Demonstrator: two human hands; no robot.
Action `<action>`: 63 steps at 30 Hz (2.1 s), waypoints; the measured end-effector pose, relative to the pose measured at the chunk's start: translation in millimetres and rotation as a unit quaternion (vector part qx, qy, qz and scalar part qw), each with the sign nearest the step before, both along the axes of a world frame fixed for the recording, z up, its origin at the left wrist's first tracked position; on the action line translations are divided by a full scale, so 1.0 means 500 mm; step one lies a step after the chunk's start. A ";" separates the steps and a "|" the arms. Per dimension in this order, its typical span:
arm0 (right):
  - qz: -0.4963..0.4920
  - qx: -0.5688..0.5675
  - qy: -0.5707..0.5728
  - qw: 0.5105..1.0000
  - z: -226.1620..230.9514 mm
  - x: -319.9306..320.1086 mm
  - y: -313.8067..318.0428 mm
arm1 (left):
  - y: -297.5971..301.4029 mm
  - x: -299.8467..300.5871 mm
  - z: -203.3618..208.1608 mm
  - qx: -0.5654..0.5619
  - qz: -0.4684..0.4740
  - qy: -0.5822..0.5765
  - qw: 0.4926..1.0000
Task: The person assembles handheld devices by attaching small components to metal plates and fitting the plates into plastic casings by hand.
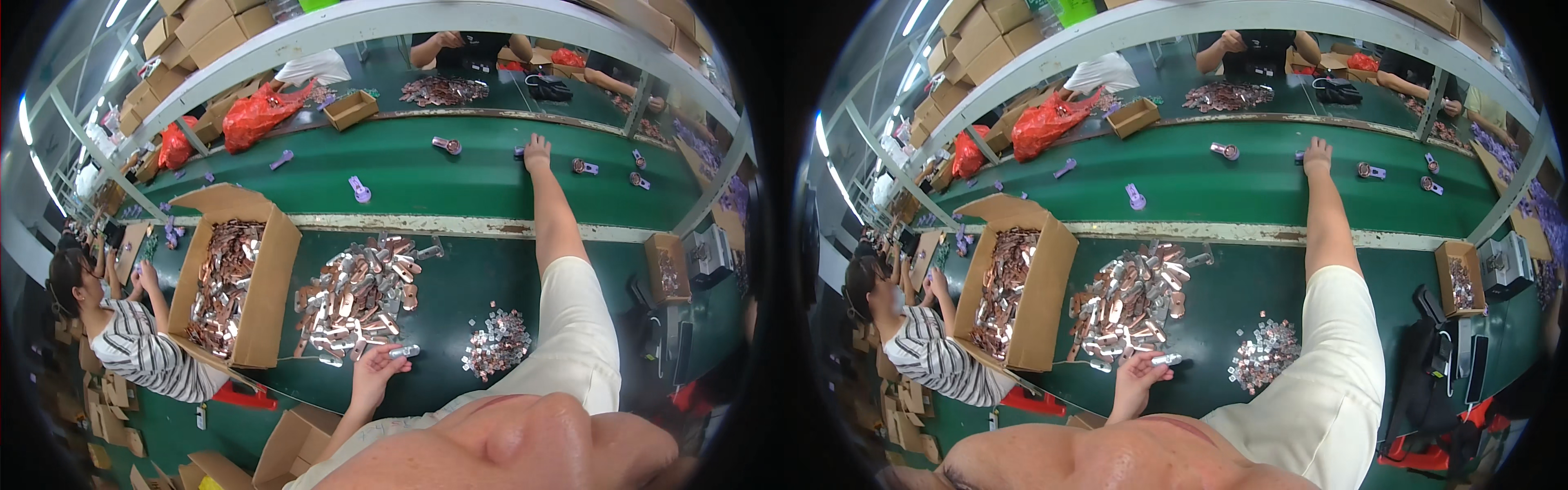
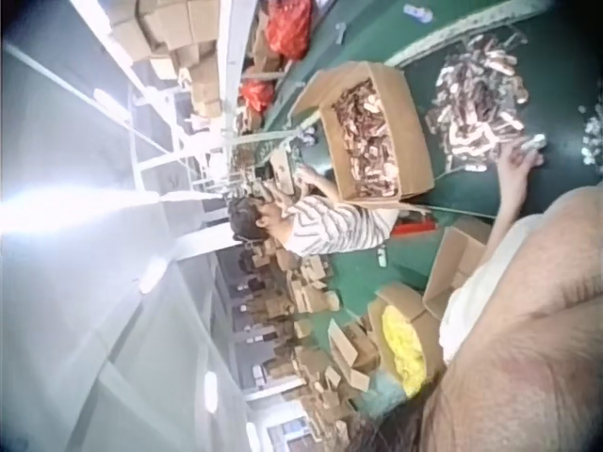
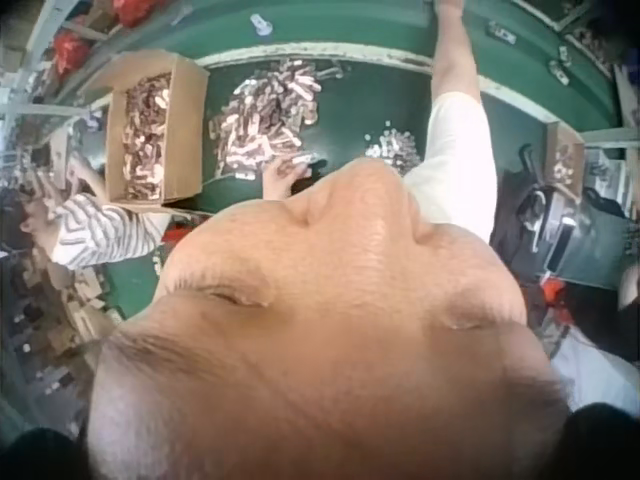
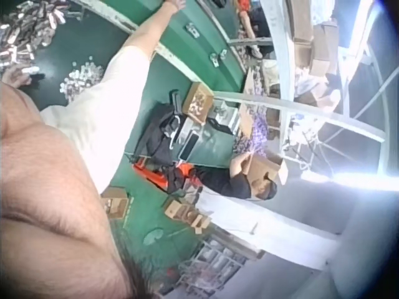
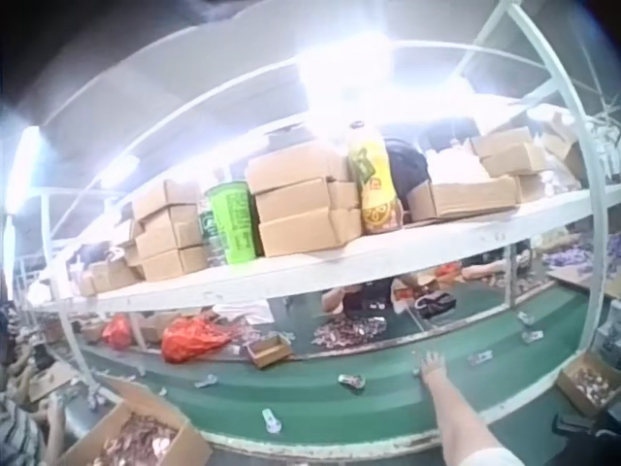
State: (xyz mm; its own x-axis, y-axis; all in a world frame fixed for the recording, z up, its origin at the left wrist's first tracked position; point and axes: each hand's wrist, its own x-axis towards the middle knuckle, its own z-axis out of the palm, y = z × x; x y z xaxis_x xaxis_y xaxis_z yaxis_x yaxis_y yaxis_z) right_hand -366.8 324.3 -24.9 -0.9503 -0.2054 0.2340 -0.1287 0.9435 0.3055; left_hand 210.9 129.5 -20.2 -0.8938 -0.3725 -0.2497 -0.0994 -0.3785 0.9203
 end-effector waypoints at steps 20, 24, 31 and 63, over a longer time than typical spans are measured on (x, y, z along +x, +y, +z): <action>0.325 -0.657 -0.276 0.621 0.253 0.854 0.027 | 0.016 -0.028 0.142 -0.041 -0.109 0.126 0.985; 0.485 -0.484 -0.132 0.717 0.267 0.916 0.004 | 0.037 -0.028 0.186 -0.007 -0.097 0.140 0.985; 0.483 -0.463 -0.176 0.722 0.252 0.944 -0.009 | 0.036 -0.010 0.185 -0.070 -0.096 0.132 0.984; 0.318 -0.560 -0.351 0.680 0.105 0.947 -0.056 | 0.039 -0.021 0.030 -0.336 0.075 0.126 0.930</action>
State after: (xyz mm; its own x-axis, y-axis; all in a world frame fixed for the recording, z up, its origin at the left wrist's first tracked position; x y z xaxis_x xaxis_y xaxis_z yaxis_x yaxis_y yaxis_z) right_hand 106.9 296.2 27.4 -0.7105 -0.6938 0.1176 -0.3636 0.2188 -0.9055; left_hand 200.4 149.2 -5.2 -0.8182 -0.4935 0.2948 0.1585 0.2994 0.9409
